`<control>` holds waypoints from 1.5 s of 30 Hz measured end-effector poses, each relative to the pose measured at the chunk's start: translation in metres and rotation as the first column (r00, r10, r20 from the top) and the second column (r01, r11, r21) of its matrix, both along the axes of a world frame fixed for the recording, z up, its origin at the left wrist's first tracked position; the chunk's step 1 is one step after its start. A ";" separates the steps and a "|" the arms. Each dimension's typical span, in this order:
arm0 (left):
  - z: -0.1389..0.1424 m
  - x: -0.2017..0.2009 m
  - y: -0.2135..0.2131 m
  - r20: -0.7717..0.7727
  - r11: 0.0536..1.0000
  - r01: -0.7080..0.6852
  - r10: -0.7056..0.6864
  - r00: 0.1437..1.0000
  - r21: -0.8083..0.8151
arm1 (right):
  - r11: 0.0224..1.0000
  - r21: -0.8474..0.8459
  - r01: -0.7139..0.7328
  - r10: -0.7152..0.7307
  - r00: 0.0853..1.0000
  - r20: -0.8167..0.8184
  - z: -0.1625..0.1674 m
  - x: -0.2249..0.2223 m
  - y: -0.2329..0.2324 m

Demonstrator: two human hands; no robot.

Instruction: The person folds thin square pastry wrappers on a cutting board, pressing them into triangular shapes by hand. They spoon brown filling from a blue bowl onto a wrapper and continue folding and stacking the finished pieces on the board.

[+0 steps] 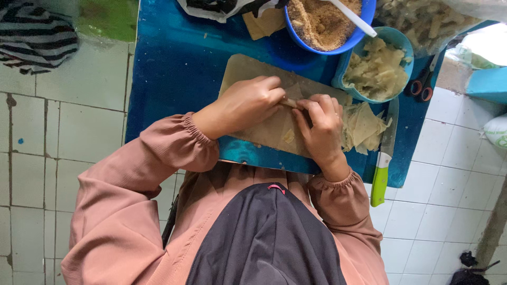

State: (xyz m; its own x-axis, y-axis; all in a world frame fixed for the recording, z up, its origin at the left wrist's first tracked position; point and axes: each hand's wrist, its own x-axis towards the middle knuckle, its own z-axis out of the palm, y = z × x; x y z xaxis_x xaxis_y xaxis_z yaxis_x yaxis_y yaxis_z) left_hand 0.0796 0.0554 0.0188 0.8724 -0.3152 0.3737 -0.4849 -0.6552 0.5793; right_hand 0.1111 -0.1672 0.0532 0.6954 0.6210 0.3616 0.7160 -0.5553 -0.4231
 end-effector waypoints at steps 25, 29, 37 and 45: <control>0.001 0.016 -0.009 0.043 0.992 -0.071 0.067 0.997 0.102 | 0.999 -0.030 0.033 -0.033 0.999 0.026 0.004 -0.001 0.005; -0.001 0.042 -0.013 -0.208 0.994 -0.033 0.053 0.977 0.101 | 0.996 -0.005 0.093 -0.094 0.992 -0.088 -0.002 0.008 0.003; 0.008 0.074 -0.013 -0.124 0.993 -0.029 0.043 0.991 0.110 | 0.985 0.066 0.161 -0.140 0.958 -0.249 -0.011 0.020 0.006; 0.005 0.018 -0.017 0.052 0.981 -0.091 0.083 0.995 0.170 | 0.997 -0.068 0.032 -0.026 0.996 0.091 -0.002 0.007 0.006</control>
State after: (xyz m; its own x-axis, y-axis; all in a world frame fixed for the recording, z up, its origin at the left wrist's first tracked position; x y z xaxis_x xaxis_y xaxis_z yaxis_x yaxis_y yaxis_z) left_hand 0.0973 0.0385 0.0234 0.8832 -0.3014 0.3593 -0.4440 -0.7841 0.4336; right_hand 0.1178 -0.1616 0.0509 0.6798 0.6270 0.3803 0.7328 -0.6020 -0.3173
